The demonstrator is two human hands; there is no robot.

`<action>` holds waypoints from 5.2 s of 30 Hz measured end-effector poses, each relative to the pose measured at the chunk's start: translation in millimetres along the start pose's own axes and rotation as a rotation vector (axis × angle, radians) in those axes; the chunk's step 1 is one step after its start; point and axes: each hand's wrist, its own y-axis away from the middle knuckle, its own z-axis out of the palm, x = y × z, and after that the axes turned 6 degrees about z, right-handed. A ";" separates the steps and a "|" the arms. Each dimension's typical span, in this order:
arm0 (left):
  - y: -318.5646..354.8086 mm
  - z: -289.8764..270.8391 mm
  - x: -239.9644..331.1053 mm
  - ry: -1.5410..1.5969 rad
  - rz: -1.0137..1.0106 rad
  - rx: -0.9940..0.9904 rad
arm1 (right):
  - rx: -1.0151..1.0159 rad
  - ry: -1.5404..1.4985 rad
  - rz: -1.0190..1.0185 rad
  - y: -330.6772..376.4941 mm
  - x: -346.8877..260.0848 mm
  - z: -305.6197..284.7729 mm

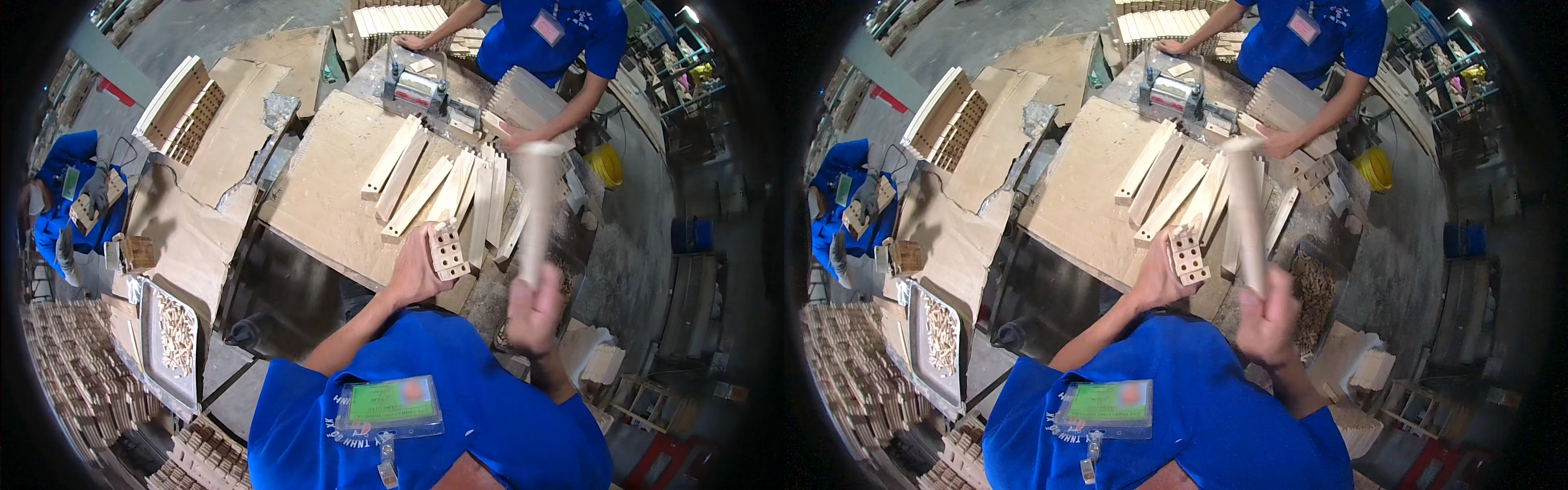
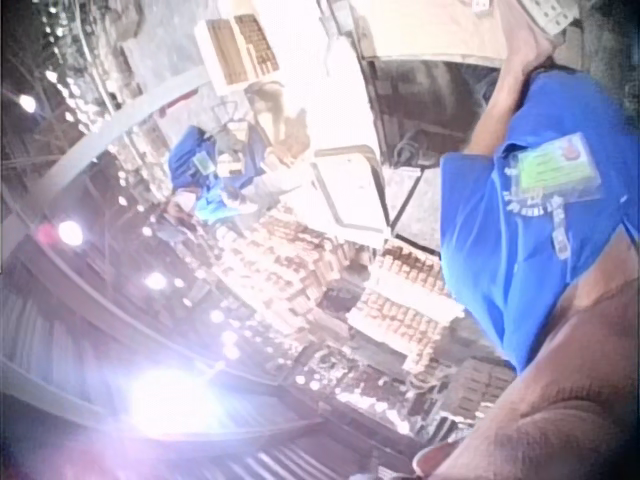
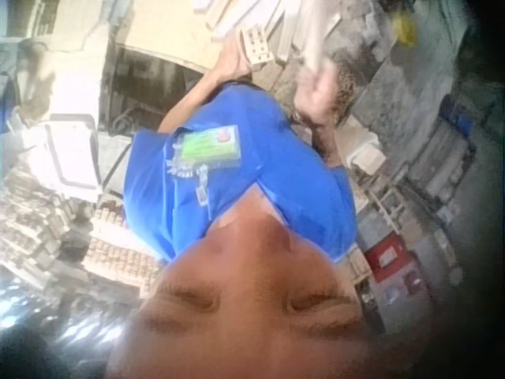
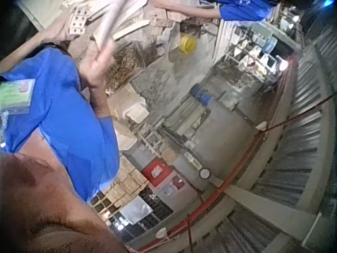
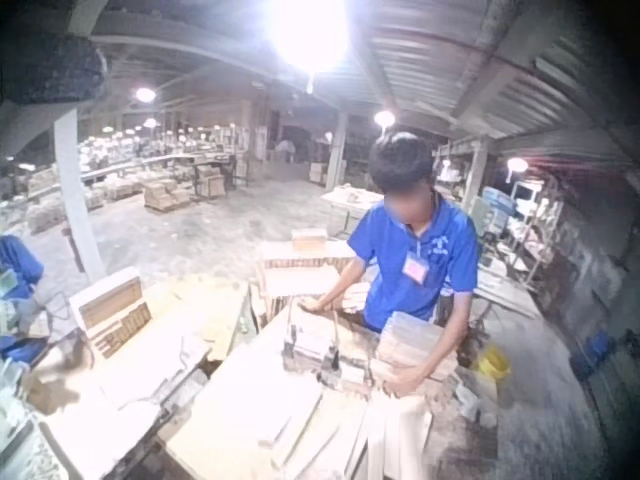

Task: The person inserts small wooden dowels into pre-drilled holes on rectangular wooden pieces. They pick up dowels from a tray and tap them into place using a wooden block, then place the finished pieces onto a stack.

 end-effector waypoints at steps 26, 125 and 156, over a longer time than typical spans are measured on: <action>0.5 -5.1 3.0 -0.071 0.086 -0.047 | 0.057 0.040 -0.193 -36.8 31.7 12.1; -26.0 84.7 17.4 0.451 0.192 -1.031 | 1.001 -0.691 0.778 147.4 188.6 31.2; -19.3 106.1 -8.9 0.295 0.332 -0.741 | 0.564 0.183 0.356 57.6 115.1 29.7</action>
